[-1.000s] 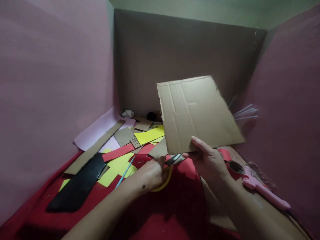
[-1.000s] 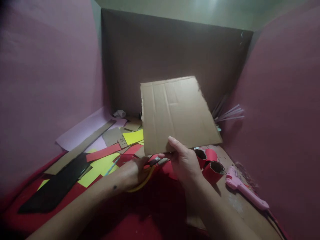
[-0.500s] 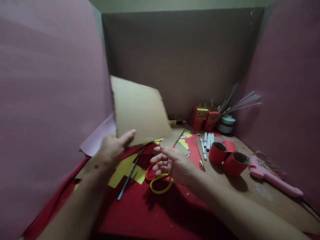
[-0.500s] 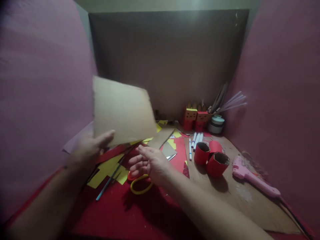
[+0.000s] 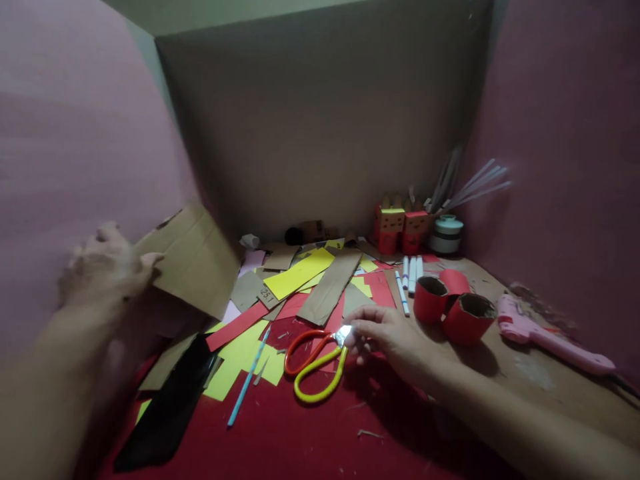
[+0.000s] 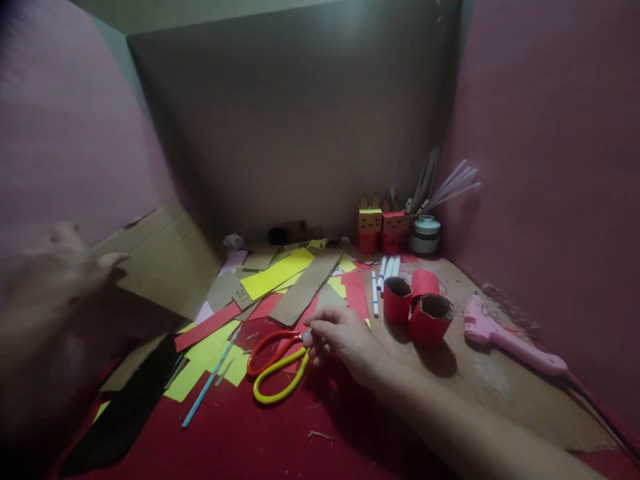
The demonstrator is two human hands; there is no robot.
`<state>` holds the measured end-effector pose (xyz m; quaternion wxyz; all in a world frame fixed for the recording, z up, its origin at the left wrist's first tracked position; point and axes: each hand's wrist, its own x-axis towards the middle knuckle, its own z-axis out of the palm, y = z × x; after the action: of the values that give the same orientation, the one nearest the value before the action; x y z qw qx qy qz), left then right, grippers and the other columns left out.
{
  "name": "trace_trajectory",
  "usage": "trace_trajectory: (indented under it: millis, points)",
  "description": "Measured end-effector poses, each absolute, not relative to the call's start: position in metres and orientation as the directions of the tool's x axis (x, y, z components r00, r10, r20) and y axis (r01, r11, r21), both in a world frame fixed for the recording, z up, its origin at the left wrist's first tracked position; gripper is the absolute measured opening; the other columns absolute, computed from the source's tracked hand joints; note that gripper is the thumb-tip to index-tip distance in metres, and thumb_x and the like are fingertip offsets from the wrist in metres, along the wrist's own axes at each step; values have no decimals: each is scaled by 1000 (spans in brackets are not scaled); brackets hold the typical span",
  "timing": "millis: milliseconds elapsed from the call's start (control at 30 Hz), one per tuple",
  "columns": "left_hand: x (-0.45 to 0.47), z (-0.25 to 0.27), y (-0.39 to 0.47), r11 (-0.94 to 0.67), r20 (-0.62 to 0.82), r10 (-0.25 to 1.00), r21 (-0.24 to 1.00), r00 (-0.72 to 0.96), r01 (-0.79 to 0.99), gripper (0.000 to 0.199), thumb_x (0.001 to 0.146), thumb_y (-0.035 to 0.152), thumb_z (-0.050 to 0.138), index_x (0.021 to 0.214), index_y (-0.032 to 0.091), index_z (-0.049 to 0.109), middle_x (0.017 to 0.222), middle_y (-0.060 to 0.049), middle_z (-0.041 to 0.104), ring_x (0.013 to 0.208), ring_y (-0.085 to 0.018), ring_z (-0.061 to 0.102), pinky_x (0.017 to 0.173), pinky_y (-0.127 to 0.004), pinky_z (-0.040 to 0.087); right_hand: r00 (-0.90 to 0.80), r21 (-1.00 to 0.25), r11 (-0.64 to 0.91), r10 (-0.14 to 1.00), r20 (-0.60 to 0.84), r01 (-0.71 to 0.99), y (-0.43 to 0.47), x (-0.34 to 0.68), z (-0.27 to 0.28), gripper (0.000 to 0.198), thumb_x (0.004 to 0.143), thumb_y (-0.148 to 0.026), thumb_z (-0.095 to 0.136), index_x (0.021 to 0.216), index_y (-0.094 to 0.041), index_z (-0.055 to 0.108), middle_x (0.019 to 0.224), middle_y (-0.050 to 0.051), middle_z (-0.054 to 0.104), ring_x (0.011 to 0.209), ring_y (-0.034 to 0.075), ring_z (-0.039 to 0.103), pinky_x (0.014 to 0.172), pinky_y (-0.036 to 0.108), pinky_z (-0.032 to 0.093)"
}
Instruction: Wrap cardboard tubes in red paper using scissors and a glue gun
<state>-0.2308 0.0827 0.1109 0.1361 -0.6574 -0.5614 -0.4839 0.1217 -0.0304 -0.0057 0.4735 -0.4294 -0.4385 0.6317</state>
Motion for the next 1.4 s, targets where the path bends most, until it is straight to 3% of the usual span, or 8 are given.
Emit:
trace_trajectory:
  millis: [67, 133, 267, 533, 733, 1000, 1167, 1400]
  points:
    - [-208, 108, 80, -320, 841, 536, 282, -72, 904, 46, 79, 49, 57, 115, 22, 46, 117, -8, 58, 133, -43, 18, 87, -48, 35, -138, -966, -129, 985, -100, -224, -27, 125, -10, 12, 78, -24, 59, 81, -13, 58, 68, 4, 64, 49, 10, 56, 47, 24, 42]
    - [-175, 97, 80, -232, 699, 715, 231, 5, 945, 38, 84, 36, 48, 117, 18, 47, 124, -13, 53, 131, -42, 24, 93, -51, 32, -100, -970, -86, 993, -65, -226, -23, 128, -16, 14, 80, -28, 57, 82, -14, 57, 64, 2, 62, 49, 10, 55, 46, 24, 42]
    - [-103, 50, 95, -293, 367, 913, 294, 175, 910, 36, 75, 43, 59, 99, 17, 60, 91, -10, 67, 85, -28, 63, 71, -35, 45, -6, -990, 47, 999, 49, -135, -19, 134, -27, 16, 83, -31, 55, 80, -15, 58, 57, -3, 55, 48, 9, 51, 46, 23, 42]
    - [-48, -16, 116, -230, 53, 972, 440, 231, 868, 63, 50, 49, 77, 100, 17, 57, 78, -7, 65, 74, -27, 62, 57, -30, 39, 27, -996, 84, 996, 83, -40, -18, 135, -35, 20, 85, -33, 50, 83, -16, 60, 59, -2, 57, 50, 11, 57, 45, 22, 42]
    - [-54, -19, 111, -163, -9, 980, 540, 199, 826, 33, 60, 45, 68, 76, 18, 57, 62, 1, 56, 60, -20, 55, 52, -28, 34, 14, -999, 31, 999, 30, -37, -18, 133, -36, 20, 84, -32, 49, 80, -16, 60, 55, -1, 60, 44, 10, 56, 42, 20, 39]
    - [-40, -23, 101, -122, 18, 986, 741, 163, 660, 51, 41, 42, 82, 80, 19, 60, 63, 0, 60, 62, -22, 58, 52, -28, 35, -35, -1000, 13, 999, 13, -16, -13, 130, -33, 16, 84, -26, 48, 76, -17, 58, 56, -2, 58, 45, 9, 54, 43, 19, 41]
    - [-37, -11, 85, -39, -42, 975, 933, 217, 357, 36, 63, 44, 71, 84, 15, 62, 70, -6, 68, 59, -21, 63, 53, -30, 45, -70, -999, -22, 997, -19, -50, 2, 138, -26, 7, 82, -21, 52, 87, -19, 55, 67, -2, 59, 40, 6, 51, 38, 19, 39]
    - [-19, -1, 58, 1, -13, 934, 999, 358, 34, 40, 71, 45, 67, 96, 14, 64, 72, -6, 71, 56, -19, 64, 55, -30, 51, -231, -960, -5, 971, 62, -279, 13, 144, -29, 35, 78, -39, 62, 102, -17, 50, 66, -2, 58, 43, 9, 55, 33, 18, 37]
